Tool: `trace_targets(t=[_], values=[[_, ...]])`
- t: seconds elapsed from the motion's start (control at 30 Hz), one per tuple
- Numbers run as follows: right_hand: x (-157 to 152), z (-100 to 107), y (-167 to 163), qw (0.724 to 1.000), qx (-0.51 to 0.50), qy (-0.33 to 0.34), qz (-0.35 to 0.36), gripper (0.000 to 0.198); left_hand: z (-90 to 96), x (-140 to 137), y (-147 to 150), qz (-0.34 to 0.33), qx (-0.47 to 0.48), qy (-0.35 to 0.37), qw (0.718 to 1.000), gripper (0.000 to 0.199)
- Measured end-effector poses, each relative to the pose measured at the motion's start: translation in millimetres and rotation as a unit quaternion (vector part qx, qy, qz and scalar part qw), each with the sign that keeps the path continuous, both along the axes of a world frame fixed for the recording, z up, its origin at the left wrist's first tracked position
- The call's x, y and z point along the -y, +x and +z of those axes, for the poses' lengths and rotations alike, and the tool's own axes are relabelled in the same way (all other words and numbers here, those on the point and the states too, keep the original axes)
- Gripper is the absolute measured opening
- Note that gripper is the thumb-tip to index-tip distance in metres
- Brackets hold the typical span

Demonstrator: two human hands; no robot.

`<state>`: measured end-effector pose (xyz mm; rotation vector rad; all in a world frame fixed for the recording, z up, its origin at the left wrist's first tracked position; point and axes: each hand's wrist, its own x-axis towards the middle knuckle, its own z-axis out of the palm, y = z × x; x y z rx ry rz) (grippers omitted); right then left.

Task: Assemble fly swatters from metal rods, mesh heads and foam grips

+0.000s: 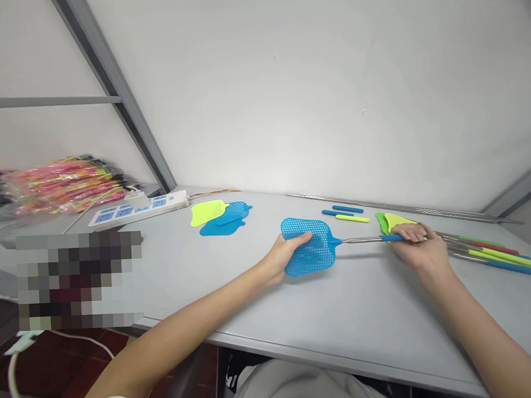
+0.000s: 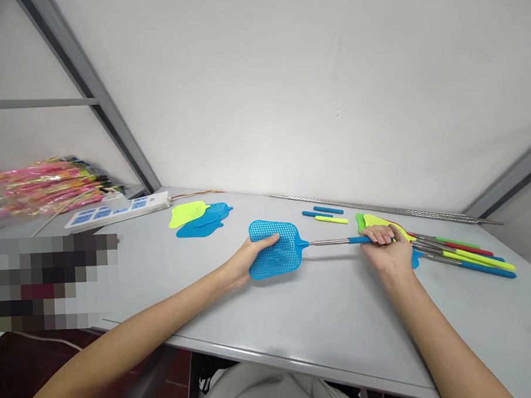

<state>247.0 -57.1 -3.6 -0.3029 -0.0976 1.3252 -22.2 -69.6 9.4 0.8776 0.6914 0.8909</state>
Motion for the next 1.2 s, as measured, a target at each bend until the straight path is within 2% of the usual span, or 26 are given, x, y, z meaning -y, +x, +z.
trace_targets(t=[0.2, 0.3, 0.37, 0.47, 0.53, 0.6, 0.7, 0.8, 0.9, 1.0, 1.07, 1.2], values=[[-2.5, 10.6, -7.8, 0.992, 0.117, 0.012, 0.046, 0.017, 0.1, -13.8, -6.7, 0.033, 0.014, -0.034, 0.999, 0.036], [-1.3, 16.7, -9.3, 0.978, 0.206, 0.02, 0.035, 0.015, 0.0, -21.2, -11.6, 0.062, 0.011, -0.034, 0.997, 0.033], [0.2, 18.8, -8.5, 0.952, 0.305, 0.0, 0.025, 0.014, 0.1, -26.0, -15.3, 0.095, 0.0, -0.017, 0.995, 0.03], [1.4, 17.9, -5.9, 0.875, 0.479, -0.071, 0.006, 0.02, 1.3, -32.8, -20.5, 0.17, -0.018, 0.044, 0.984, 0.026], [1.3, 15.5, -4.9, 0.828, 0.55, -0.109, 0.0, 0.028, 2.8, -36.7, -23.1, 0.219, -0.038, 0.094, 0.97, 0.024], [0.9, 12.8, -5.3, 0.804, 0.582, -0.124, 0.009, 0.035, 4.4, -39.6, -24.8, 0.255, -0.068, 0.135, 0.955, 0.023], [0.7, 10.1, -7.4, 0.791, 0.599, -0.125, 0.017, 0.039, 5.4, -41.9, -26.3, 0.273, -0.1, 0.172, 0.941, 0.023], [1.2, 10.0, -8.8, 0.784, 0.608, -0.124, 0.018, 0.039, 4.8, -42.7, -27.5, 0.271, -0.112, 0.195, 0.936, 0.022], [1.5, 11.4, -8.0, 0.791, 0.599, -0.121, 0.033, 0.038, 5.5, -43.5, -28.8, 0.274, -0.127, 0.216, 0.928, 0.02], [-0.2, 10.9, -4.2, 0.817, 0.565, -0.11, 0.043, 0.035, 8.1, -44.5, -29.8, 0.283, -0.13, 0.227, 0.923, 0.02], [-2.7, 8.7, 0.4, 0.839, 0.533, -0.103, 0.04, 0.033, 9.7, -45.1, -30.1, 0.271, -0.131, 0.213, 0.93, 0.023], [-8.8, 3.9, 11.1, 0.871, 0.478, -0.112, 0.025, 0.034, 8.4, -44.7, -29.3, 0.191, -0.145, 0.178, 0.954, 0.028]])
